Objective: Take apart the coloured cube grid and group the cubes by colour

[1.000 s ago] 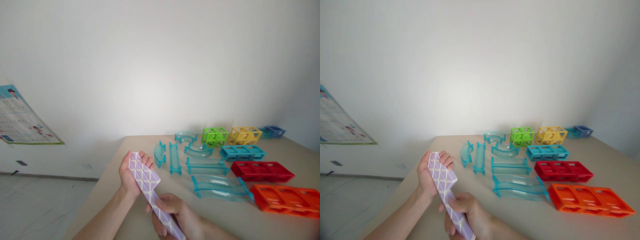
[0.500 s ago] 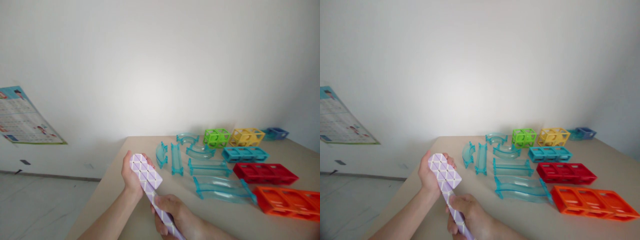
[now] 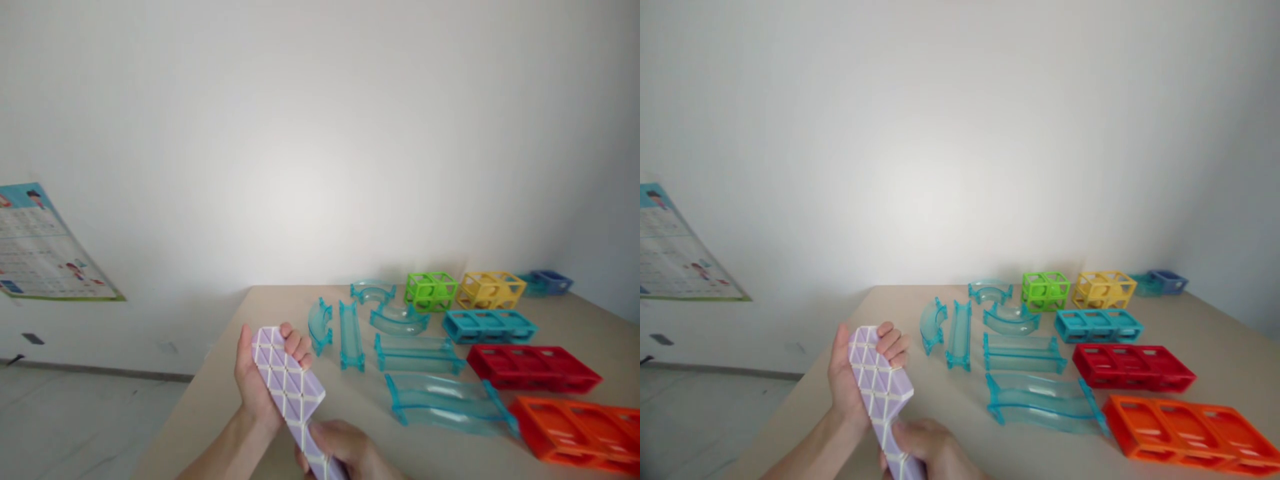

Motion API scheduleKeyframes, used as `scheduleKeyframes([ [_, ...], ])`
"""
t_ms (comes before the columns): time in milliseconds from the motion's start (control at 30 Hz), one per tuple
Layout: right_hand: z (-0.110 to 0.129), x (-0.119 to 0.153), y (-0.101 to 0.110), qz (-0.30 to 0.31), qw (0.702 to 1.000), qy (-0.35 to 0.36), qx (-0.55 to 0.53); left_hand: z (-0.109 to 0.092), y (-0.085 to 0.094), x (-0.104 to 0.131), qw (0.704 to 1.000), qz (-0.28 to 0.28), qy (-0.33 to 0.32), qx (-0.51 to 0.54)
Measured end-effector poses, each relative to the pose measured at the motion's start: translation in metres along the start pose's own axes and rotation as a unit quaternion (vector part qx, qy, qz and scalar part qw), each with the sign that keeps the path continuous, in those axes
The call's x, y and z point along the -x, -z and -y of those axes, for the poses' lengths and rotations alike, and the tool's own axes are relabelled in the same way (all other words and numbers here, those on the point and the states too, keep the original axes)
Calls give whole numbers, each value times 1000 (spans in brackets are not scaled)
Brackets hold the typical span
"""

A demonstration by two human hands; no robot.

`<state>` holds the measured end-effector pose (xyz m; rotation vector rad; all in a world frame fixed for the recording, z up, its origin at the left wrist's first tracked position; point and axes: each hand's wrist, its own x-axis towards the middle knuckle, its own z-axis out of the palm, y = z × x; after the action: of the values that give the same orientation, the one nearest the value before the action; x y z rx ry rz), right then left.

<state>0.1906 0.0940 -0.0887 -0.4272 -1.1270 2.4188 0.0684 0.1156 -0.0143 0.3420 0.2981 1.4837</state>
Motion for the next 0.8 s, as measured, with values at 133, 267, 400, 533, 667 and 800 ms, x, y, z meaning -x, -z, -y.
scheduleKeyframes([
  [133, 6, 4, -5, 32, 998, 1, -61, 16, 3, 6, 999, 43, 9, -26],
  [267, 3, 0, -8, 22, 999, 9, -49, 19, 6, 8, 997, 39, -5, -62],
  [400, -3, -4, -5, -3, 1000, 14, -27, 15, 7, 7, 993, 30, -25, -112],
  [533, -11, -7, 0, -38, 999, 17, -2, 16, 14, 5, 967, 64, -106, -222],
  [667, -16, -8, 3, -80, 997, 6, 10, 17, 24, 2, 923, 27, -164, -348],
  [800, -12, -5, 3, -109, 994, 1, 16, 15, 30, 2, 897, 28, -171, -406],
])
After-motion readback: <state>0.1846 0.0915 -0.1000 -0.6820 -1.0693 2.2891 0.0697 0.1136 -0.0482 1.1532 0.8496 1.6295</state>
